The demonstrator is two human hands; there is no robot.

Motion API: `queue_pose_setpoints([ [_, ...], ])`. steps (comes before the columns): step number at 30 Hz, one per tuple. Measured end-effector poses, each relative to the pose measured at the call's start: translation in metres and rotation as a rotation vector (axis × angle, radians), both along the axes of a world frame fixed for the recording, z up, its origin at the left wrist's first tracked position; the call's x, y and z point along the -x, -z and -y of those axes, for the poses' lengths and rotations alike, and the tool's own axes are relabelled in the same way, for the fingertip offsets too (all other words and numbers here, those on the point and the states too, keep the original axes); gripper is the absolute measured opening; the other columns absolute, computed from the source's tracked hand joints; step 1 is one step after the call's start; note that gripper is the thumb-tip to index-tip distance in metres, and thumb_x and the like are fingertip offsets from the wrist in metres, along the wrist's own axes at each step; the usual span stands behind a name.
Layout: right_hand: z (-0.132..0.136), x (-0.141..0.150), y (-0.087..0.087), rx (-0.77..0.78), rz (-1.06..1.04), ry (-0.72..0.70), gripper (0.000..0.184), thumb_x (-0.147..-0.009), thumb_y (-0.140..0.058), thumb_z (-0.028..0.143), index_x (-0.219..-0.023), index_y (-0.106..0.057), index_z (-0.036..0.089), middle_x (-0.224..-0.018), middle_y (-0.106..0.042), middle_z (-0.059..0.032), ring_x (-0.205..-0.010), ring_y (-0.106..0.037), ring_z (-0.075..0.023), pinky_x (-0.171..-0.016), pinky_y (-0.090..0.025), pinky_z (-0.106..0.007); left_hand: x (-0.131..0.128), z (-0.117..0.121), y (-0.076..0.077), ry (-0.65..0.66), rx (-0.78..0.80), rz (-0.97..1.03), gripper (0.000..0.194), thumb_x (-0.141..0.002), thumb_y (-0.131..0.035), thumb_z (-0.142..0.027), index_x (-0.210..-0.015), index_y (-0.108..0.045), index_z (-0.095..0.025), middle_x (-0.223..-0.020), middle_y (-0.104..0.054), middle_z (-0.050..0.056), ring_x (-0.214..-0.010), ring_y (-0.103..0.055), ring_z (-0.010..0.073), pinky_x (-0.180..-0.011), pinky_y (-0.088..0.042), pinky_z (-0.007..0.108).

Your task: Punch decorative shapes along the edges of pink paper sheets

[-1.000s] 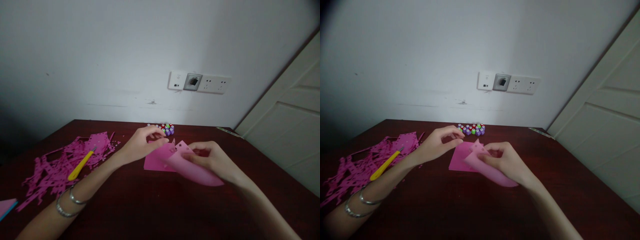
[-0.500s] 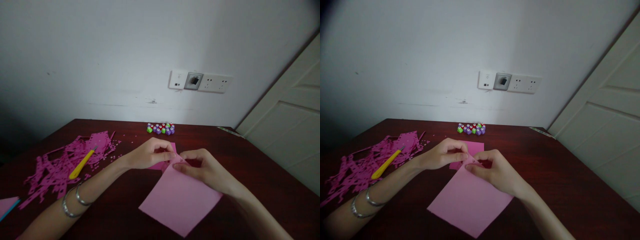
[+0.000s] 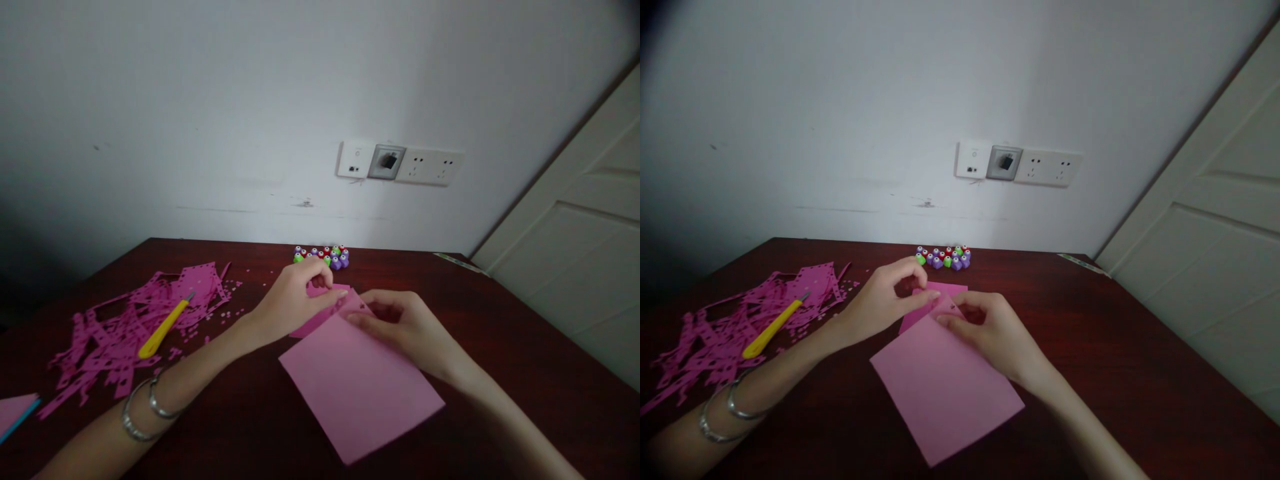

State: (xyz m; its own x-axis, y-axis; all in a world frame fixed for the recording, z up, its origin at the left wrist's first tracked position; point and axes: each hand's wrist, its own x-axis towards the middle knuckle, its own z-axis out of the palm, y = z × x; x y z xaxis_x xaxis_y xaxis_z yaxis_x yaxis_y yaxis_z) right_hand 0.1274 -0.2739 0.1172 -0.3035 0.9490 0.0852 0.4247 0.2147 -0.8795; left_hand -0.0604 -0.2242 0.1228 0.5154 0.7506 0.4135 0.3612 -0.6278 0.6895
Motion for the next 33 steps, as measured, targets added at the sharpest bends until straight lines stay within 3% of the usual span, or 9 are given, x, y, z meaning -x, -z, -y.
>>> queue_pose_setpoints([
  [3,-0.004,0.002,0.005,-0.072,-0.046,0.061,0.025,-0.079,-0.057,0.039,-0.087,-0.065,0.017,-0.081,-0.067,-0.0050,-0.072,-0.059,-0.0168,-0.058,-0.047,-0.026,-0.002,0.003,0.002,-0.030,-0.037,-0.048,0.027,-0.079,-0.055,-0.036,-0.061,-0.058,-0.015,-0.064,-0.057,0.000,-0.061,-0.048,0.0104,-0.059,-0.036,0.023],
  [12,-0.006,0.003,0.007,-0.066,-0.141,0.030,0.018,-0.078,-0.059,0.033,-0.085,-0.063,0.017,-0.082,-0.067,-0.0033,-0.072,-0.060,-0.0142,-0.061,-0.046,-0.024,-0.001,0.003,0.002,0.041,0.124,-0.074,0.025,-0.077,-0.056,-0.038,-0.073,-0.062,-0.015,-0.071,-0.063,0.000,-0.064,-0.051,0.0105,-0.058,-0.036,0.022],
  [23,-0.004,0.000,0.008,-0.246,0.131,0.007,0.025,-0.088,-0.045,0.032,-0.074,-0.059,0.016,-0.065,-0.058,0.0004,-0.059,-0.048,-0.0102,-0.053,-0.036,-0.021,0.002,-0.001,0.004,0.343,0.357,-0.103,0.019,-0.078,-0.056,-0.031,-0.077,-0.063,-0.013,-0.072,-0.061,0.001,-0.065,-0.051,0.0090,-0.061,-0.038,0.021],
  [33,-0.004,0.005,0.013,-0.326,0.148,0.033,0.026,-0.091,-0.041,0.031,-0.073,-0.053,0.016,-0.064,-0.053,0.0005,-0.057,-0.046,-0.0100,-0.051,-0.034,-0.022,-0.008,0.000,0.012,0.296,0.351,-0.098,0.026,-0.081,-0.050,-0.034,-0.081,-0.065,-0.012,-0.070,-0.060,0.001,-0.064,-0.050,0.0097,-0.059,-0.037,0.021],
])
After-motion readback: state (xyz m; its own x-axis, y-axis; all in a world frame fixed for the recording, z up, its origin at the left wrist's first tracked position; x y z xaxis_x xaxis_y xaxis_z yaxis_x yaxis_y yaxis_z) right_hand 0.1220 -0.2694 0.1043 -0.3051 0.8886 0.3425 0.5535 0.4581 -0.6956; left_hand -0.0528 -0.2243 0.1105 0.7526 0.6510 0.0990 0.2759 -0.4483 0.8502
